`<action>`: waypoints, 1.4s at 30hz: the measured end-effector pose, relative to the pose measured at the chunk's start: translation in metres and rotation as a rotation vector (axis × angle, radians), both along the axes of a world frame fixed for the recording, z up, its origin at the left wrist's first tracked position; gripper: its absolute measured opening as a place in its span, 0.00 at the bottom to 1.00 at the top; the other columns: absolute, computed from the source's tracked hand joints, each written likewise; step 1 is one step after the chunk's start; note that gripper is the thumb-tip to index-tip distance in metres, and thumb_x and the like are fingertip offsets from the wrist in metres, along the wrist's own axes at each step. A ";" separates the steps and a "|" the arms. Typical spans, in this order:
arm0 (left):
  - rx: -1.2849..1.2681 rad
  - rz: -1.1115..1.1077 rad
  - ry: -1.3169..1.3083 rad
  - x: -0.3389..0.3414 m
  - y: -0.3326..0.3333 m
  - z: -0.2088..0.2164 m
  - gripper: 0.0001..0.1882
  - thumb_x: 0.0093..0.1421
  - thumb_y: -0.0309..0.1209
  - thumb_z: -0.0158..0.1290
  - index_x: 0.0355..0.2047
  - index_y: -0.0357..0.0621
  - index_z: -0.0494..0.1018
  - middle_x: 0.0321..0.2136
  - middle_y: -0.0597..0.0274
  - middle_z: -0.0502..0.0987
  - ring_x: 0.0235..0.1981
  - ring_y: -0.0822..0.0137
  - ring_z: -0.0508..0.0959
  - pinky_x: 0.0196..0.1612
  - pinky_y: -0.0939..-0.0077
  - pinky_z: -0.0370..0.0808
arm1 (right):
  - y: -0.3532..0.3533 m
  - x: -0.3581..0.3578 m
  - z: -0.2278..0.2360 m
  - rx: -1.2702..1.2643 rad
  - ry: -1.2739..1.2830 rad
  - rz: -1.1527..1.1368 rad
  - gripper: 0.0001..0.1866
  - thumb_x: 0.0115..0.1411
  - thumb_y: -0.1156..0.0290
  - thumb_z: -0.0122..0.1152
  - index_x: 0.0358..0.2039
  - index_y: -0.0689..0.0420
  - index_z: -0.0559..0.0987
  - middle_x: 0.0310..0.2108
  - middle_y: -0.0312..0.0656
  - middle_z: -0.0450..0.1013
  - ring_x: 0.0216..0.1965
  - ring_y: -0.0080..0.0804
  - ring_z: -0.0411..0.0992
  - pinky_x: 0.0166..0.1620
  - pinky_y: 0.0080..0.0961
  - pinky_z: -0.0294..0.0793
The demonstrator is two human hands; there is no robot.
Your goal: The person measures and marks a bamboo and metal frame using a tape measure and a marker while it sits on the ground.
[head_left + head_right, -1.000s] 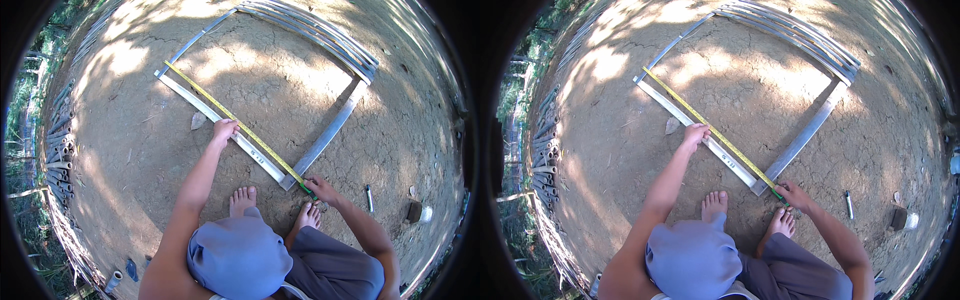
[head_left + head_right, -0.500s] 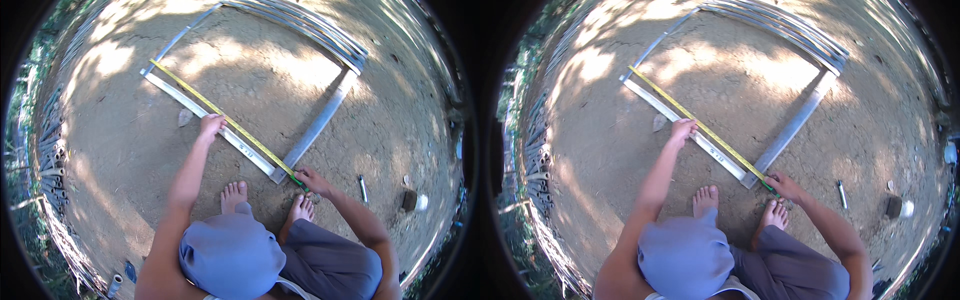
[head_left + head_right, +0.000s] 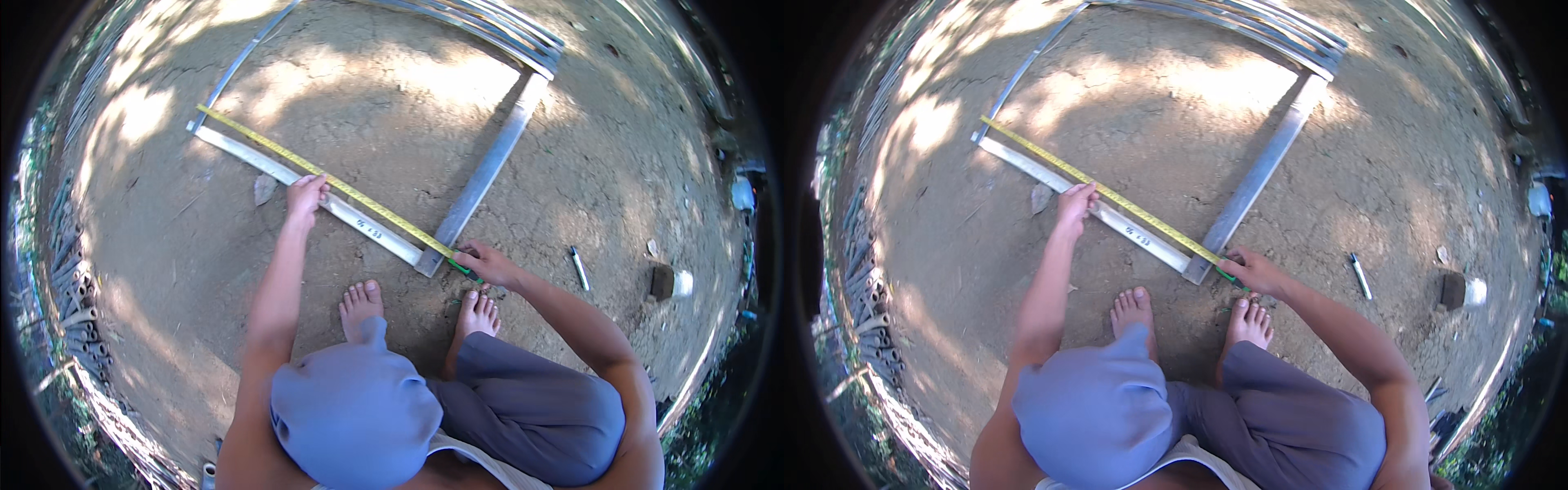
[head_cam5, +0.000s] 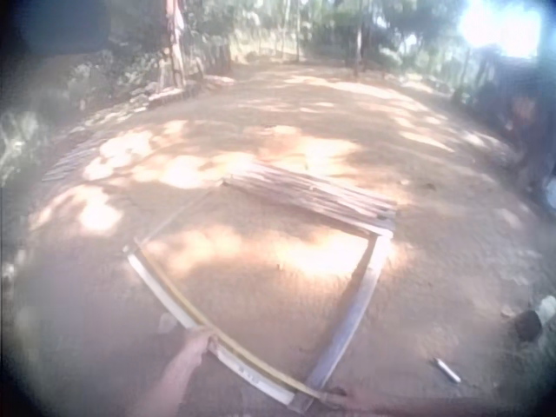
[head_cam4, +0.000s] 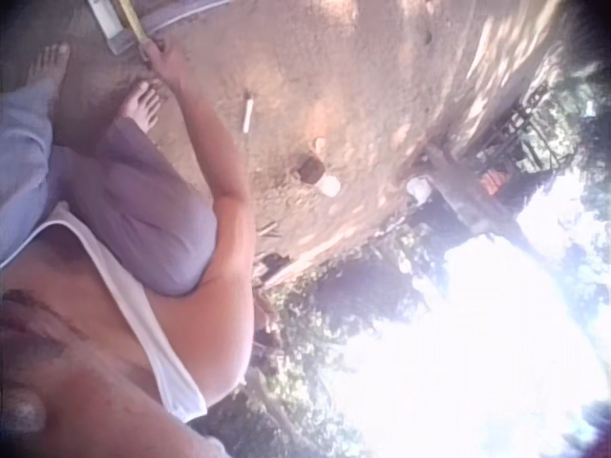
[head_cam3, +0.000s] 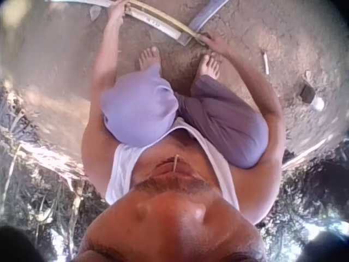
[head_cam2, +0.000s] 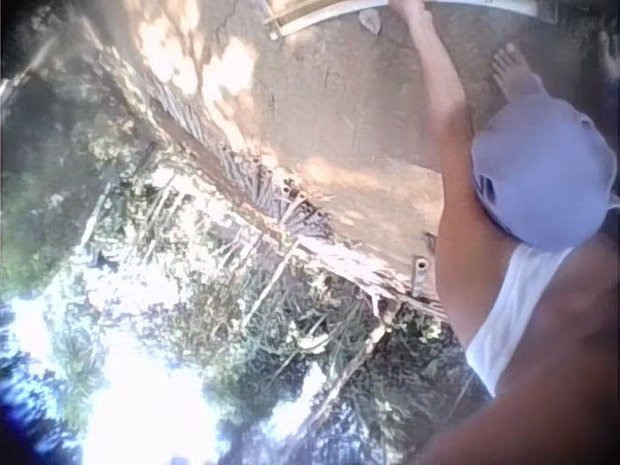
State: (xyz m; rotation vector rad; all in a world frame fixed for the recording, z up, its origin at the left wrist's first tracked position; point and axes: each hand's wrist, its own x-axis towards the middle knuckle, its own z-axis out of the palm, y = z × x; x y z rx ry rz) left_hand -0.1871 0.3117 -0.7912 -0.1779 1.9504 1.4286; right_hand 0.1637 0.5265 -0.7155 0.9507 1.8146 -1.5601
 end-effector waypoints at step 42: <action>-0.044 0.043 -0.188 -0.004 -0.062 -0.046 0.29 0.65 0.45 0.55 0.62 0.47 0.65 0.58 0.57 0.70 0.49 0.66 0.72 0.48 0.65 0.73 | 0.029 0.215 0.040 0.826 -0.002 0.426 0.34 0.58 0.48 0.61 0.60 0.52 0.67 0.48 0.47 0.73 0.51 0.48 0.72 0.53 0.42 0.73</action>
